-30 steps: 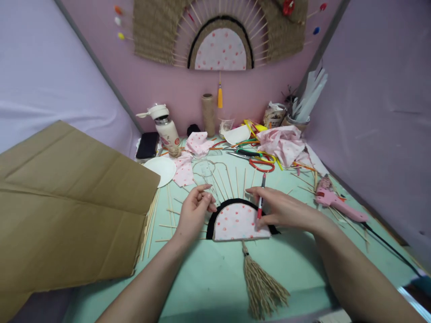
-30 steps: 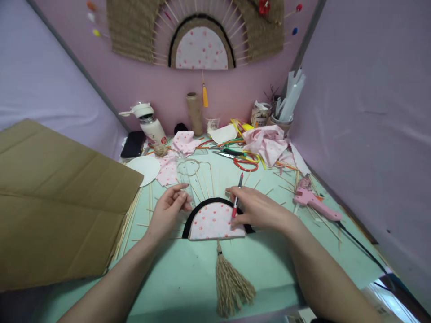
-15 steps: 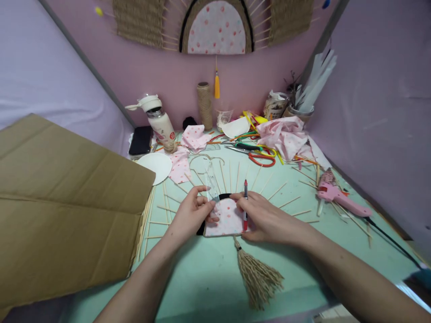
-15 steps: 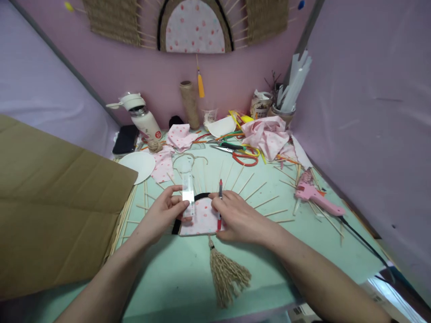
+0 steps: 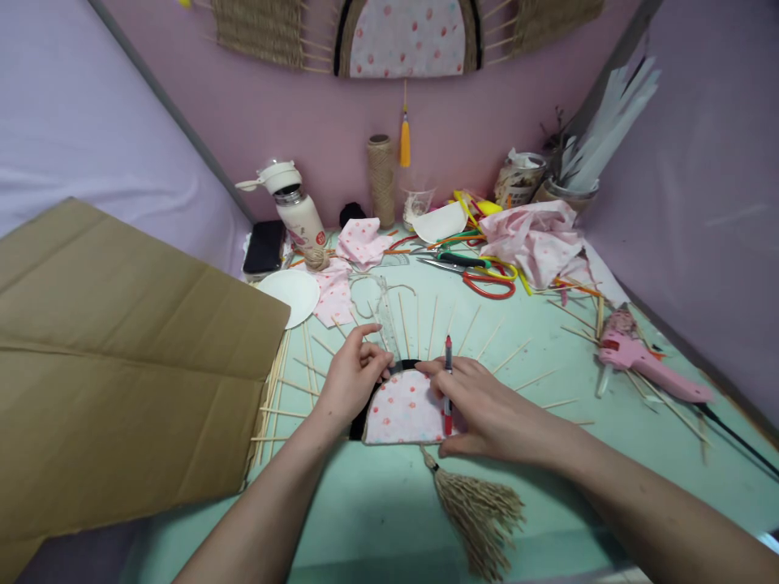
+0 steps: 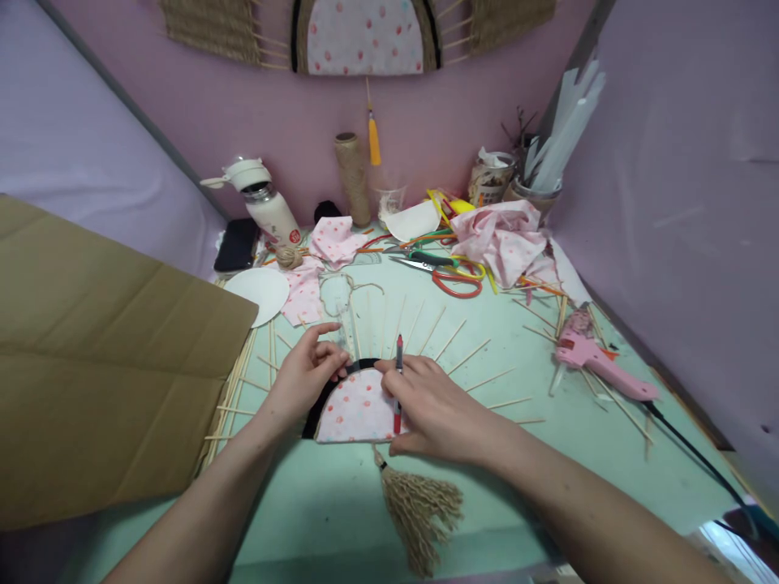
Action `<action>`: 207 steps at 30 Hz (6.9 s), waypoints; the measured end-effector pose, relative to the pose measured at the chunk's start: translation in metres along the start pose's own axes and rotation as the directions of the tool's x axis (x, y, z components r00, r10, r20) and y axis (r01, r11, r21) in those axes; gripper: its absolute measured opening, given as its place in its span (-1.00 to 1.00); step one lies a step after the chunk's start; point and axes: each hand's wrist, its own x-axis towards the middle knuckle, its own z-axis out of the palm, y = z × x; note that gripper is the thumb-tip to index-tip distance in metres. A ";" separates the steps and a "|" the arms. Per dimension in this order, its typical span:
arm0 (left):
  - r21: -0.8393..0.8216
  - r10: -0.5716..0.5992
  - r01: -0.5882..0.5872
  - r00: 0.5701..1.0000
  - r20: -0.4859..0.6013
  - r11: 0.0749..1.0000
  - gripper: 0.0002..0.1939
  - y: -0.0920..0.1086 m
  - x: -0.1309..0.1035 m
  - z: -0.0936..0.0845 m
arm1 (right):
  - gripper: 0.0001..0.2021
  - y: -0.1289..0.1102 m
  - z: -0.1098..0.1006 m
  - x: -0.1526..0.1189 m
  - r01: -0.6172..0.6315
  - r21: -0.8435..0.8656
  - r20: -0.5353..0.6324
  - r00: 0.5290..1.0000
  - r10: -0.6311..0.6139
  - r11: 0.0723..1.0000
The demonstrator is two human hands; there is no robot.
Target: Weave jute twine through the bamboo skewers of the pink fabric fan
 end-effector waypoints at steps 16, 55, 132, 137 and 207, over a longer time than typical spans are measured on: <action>-0.249 -0.136 0.224 0.936 0.326 0.942 -0.50 0.018 -0.012 -0.001 | -0.69 0.023 -0.003 0.002 0.013 0.081 -0.361 0.932 0.017 0.997; -0.241 -0.020 -0.015 0.989 -0.144 0.970 -0.85 0.018 0.031 0.018 | -0.74 0.024 0.026 0.012 -0.030 0.710 -0.394 0.812 0.432 0.704; 0.007 -0.192 0.192 0.981 0.026 0.981 -0.84 -0.013 0.037 0.012 | -0.69 0.023 -0.011 0.052 -0.053 0.769 -0.380 0.763 0.523 0.637; 0.180 -0.142 0.135 0.989 0.026 0.974 -0.90 -0.006 0.036 0.011 | -0.77 0.032 0.008 0.057 -0.048 0.728 -0.430 0.745 0.510 0.684; 0.372 -0.132 0.102 0.990 0.055 0.923 -0.88 -0.006 0.036 0.008 | -0.81 0.032 0.020 0.051 -0.050 0.664 -0.517 0.691 0.506 0.746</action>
